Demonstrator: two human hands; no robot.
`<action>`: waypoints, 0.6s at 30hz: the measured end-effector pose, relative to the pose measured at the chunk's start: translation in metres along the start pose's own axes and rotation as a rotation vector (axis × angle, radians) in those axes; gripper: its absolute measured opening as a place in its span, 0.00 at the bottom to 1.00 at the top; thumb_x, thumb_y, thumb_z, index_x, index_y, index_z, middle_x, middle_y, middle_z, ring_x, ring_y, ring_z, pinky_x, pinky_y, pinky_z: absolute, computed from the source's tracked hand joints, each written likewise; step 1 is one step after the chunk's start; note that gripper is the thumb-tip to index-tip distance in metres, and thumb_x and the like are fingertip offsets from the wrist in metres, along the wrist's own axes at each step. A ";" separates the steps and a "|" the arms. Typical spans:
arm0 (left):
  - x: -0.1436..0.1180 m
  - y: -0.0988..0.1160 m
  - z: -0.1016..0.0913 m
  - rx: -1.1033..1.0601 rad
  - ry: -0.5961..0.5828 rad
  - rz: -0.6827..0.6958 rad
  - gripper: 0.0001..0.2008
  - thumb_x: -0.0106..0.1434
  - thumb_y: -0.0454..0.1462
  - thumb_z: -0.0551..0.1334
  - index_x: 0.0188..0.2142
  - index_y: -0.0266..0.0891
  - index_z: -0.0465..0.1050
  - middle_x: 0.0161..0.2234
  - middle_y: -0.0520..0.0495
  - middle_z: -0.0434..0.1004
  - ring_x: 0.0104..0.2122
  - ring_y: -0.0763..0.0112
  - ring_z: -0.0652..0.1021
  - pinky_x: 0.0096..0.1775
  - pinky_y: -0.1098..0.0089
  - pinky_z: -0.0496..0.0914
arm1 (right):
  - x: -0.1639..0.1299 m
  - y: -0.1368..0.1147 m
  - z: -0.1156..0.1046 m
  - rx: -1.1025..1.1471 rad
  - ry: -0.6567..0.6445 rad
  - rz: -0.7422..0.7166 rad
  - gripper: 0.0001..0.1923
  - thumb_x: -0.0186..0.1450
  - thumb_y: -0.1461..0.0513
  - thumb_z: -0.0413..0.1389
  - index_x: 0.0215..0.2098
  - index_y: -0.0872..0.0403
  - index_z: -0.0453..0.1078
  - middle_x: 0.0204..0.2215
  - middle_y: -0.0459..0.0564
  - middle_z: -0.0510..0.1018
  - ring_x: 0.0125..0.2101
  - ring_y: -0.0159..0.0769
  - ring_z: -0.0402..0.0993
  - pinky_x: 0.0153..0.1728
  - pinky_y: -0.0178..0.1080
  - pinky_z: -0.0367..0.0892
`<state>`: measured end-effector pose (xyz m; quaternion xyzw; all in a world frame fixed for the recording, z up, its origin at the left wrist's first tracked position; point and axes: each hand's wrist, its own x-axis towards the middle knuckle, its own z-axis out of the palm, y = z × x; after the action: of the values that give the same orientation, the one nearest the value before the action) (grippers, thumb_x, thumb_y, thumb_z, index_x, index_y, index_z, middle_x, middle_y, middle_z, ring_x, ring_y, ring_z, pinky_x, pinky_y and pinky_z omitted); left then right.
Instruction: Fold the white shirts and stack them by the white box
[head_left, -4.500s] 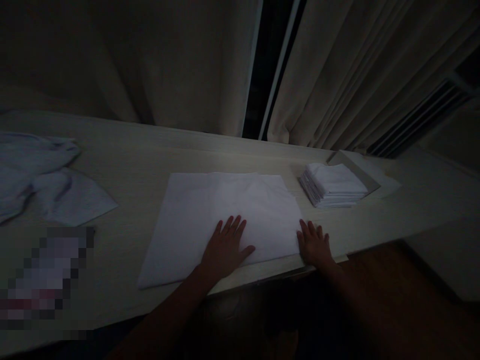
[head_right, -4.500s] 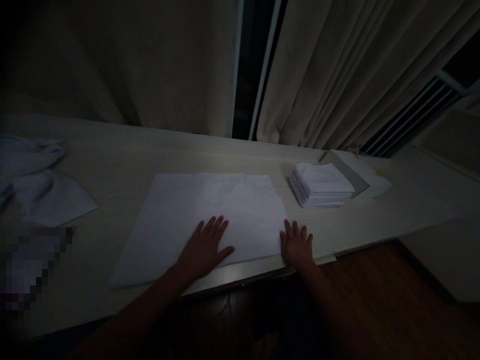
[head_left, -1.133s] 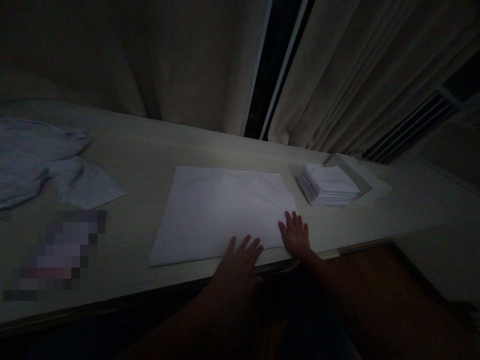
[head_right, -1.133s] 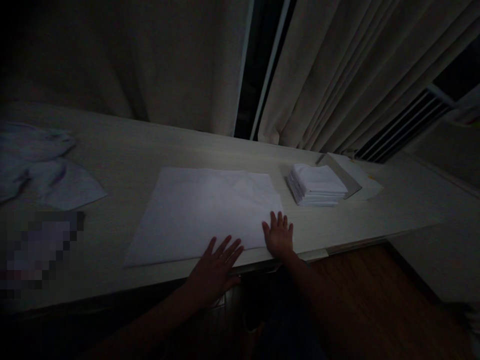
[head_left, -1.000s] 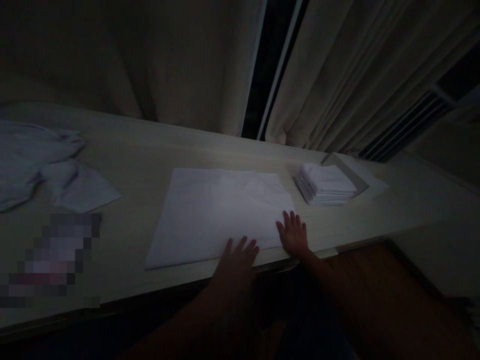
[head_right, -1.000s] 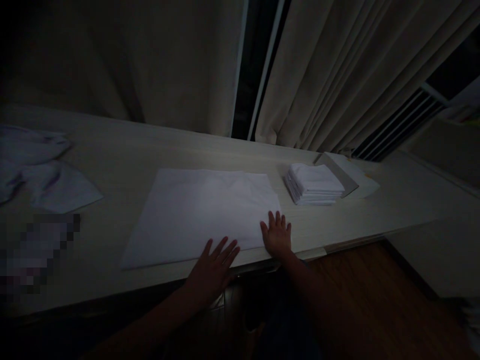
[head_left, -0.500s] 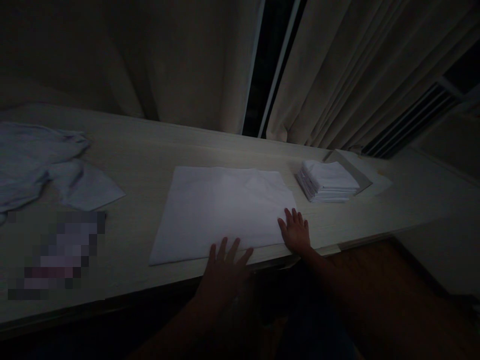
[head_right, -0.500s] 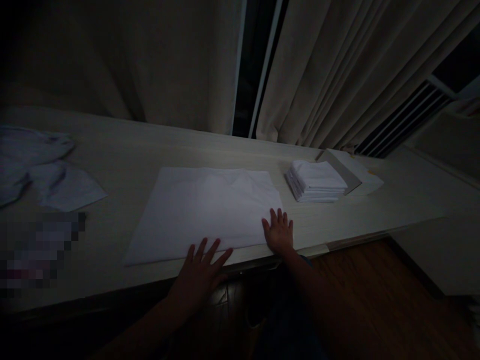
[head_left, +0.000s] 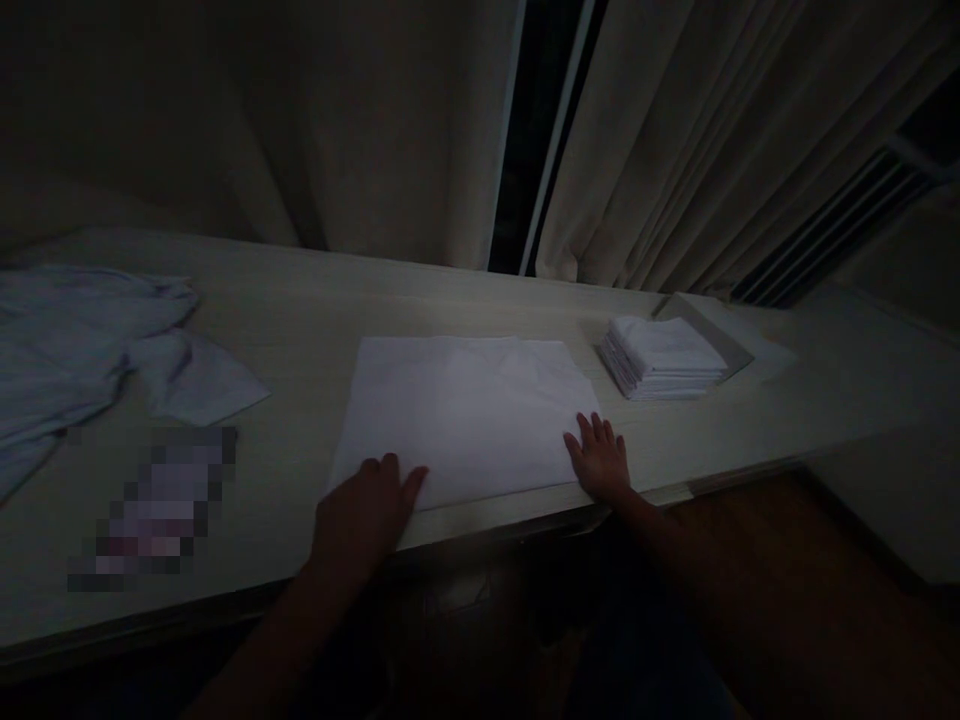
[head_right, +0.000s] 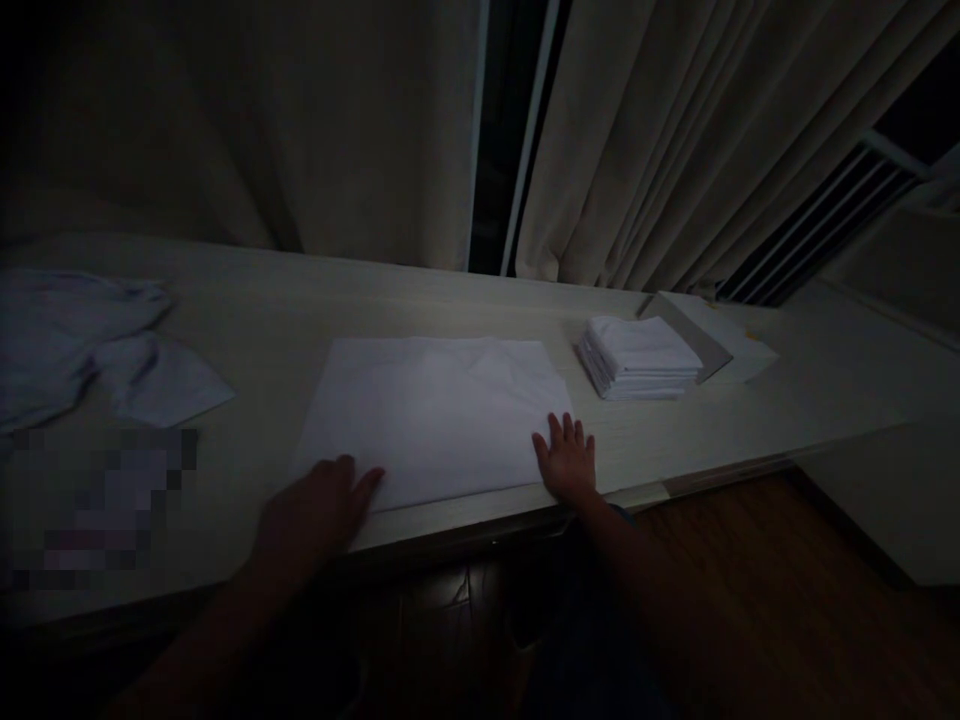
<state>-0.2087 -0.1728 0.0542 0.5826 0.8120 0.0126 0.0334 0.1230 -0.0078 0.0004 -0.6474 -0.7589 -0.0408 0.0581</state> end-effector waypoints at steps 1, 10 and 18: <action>0.006 -0.011 -0.004 0.021 0.018 -0.045 0.34 0.68 0.55 0.36 0.49 0.33 0.69 0.45 0.31 0.73 0.38 0.50 0.78 0.35 0.57 0.71 | 0.000 0.000 0.000 0.001 0.003 0.001 0.37 0.70 0.40 0.28 0.71 0.48 0.43 0.70 0.53 0.46 0.68 0.51 0.41 0.63 0.57 0.42; 0.026 -0.059 -0.002 -0.145 -0.063 -0.287 0.37 0.63 0.60 0.43 0.50 0.30 0.66 0.45 0.29 0.75 0.42 0.44 0.77 0.39 0.54 0.69 | 0.001 0.000 0.001 0.013 -0.015 0.016 0.38 0.70 0.40 0.28 0.71 0.47 0.43 0.70 0.53 0.46 0.68 0.51 0.40 0.63 0.57 0.41; 0.037 -0.073 -0.009 -0.375 -0.085 -0.239 0.27 0.63 0.55 0.49 0.43 0.35 0.72 0.42 0.36 0.77 0.40 0.54 0.78 0.40 0.61 0.69 | 0.001 0.000 -0.001 0.023 -0.031 0.004 0.37 0.71 0.41 0.29 0.71 0.49 0.43 0.70 0.55 0.46 0.68 0.52 0.41 0.63 0.58 0.41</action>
<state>-0.2899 -0.1610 0.0574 0.4658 0.8566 0.1347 0.1763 0.1227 -0.0074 0.0013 -0.6486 -0.7589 -0.0221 0.0538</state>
